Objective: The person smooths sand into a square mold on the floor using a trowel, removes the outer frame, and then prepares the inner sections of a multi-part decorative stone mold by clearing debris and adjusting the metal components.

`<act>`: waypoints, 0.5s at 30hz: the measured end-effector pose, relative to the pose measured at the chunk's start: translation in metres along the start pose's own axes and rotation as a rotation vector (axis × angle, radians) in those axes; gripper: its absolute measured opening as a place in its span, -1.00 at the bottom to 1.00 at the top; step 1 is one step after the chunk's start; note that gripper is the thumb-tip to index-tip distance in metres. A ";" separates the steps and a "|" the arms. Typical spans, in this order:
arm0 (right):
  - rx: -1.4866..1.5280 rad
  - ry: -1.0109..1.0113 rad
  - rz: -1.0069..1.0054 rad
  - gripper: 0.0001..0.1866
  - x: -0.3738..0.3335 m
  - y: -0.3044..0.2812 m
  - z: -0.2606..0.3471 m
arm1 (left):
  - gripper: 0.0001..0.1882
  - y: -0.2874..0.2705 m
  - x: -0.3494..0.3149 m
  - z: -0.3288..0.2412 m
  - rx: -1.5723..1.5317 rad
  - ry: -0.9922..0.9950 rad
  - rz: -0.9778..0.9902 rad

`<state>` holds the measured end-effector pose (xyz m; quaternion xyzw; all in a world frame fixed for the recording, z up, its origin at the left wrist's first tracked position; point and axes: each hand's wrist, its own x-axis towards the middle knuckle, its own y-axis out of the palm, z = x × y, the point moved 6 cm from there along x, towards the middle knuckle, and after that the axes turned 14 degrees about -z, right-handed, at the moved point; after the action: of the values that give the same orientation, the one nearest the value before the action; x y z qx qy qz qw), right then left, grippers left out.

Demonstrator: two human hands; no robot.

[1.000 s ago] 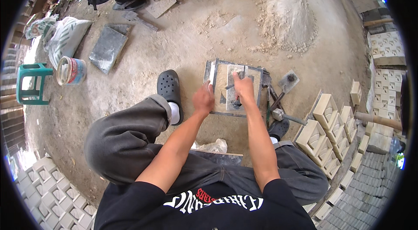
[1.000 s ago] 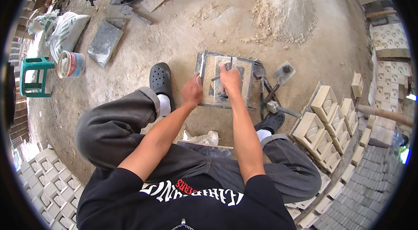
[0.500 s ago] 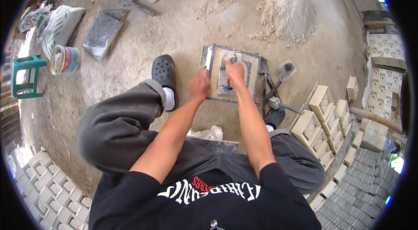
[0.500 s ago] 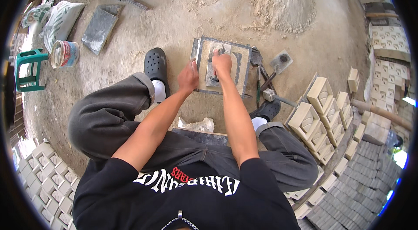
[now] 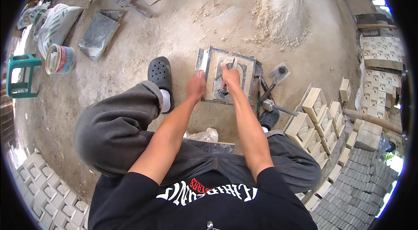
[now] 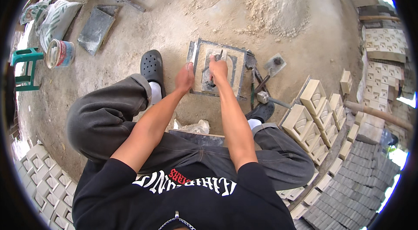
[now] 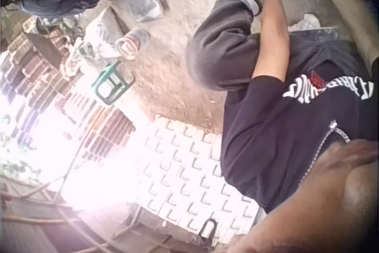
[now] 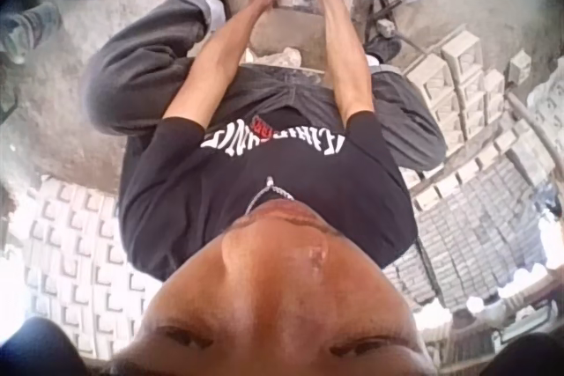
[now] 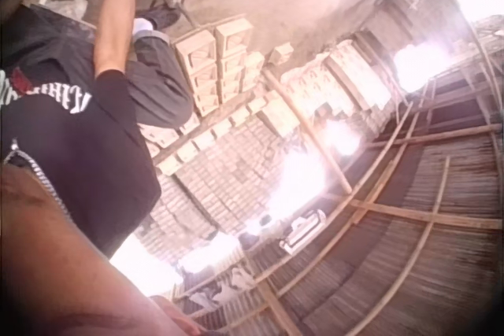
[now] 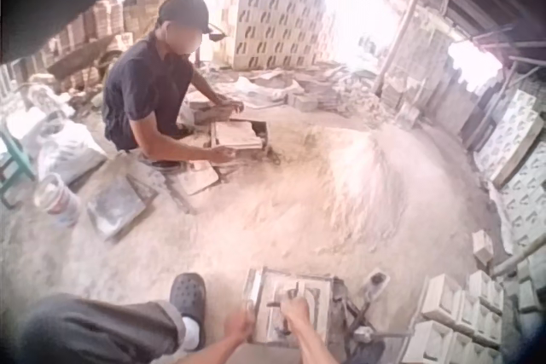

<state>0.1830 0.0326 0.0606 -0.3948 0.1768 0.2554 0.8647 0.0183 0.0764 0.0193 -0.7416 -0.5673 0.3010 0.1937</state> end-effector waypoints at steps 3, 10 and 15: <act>-0.082 -0.007 -0.032 -0.37 -0.011 -0.003 0.012 | -0.51 -0.005 -0.001 0.016 0.022 -0.098 -0.037; 0.002 0.007 -0.016 -0.34 0.008 0.010 0.005 | -0.41 0.017 -0.006 0.031 -0.152 -0.254 -0.086; -0.050 -0.026 0.010 -0.34 -0.018 0.009 0.025 | -0.40 0.027 0.003 0.078 -0.381 -0.458 -0.161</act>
<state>0.1658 0.0516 0.0807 -0.4123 0.1611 0.2690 0.8554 -0.0135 0.0680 -0.0560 -0.6302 -0.6993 0.3322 -0.0587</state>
